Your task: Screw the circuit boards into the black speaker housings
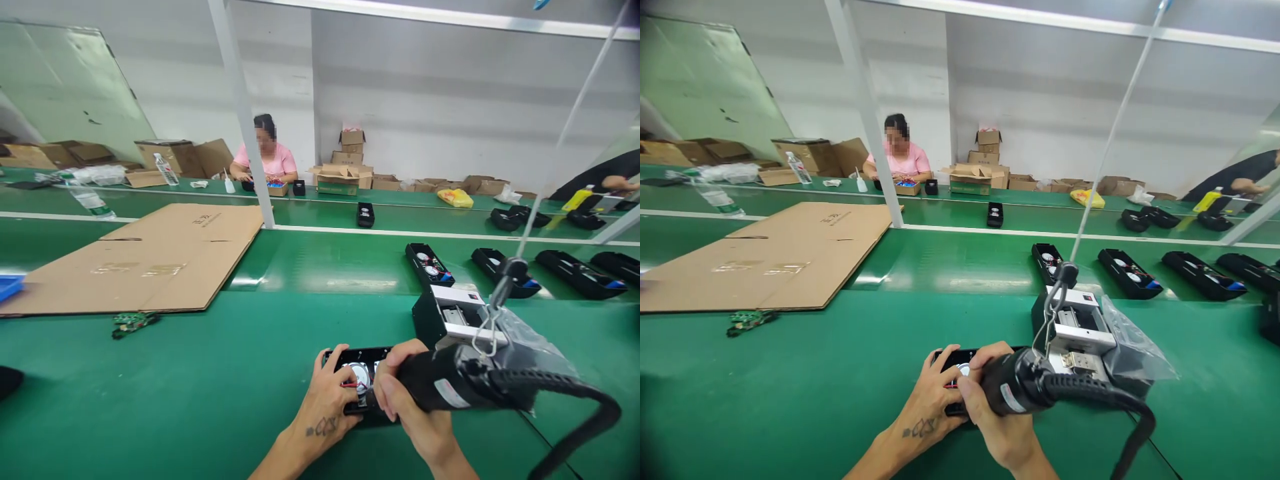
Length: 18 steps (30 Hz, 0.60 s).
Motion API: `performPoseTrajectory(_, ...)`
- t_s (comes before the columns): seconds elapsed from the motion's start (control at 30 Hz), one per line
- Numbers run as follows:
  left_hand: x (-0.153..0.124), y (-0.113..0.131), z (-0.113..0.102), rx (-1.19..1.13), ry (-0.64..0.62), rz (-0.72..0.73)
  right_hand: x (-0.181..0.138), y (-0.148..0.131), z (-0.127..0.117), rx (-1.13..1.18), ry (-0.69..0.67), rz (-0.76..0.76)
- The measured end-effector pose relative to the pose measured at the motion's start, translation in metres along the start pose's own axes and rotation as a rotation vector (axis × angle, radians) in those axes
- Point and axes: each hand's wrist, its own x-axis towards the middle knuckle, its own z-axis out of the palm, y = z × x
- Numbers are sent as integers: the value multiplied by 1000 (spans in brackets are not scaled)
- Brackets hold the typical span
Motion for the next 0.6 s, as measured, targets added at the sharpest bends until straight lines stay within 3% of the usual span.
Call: performPoseTrajectory(0.6, 0, -3, 2, -25, -42, 8, 5, 47, -4, -70, -116, 24)
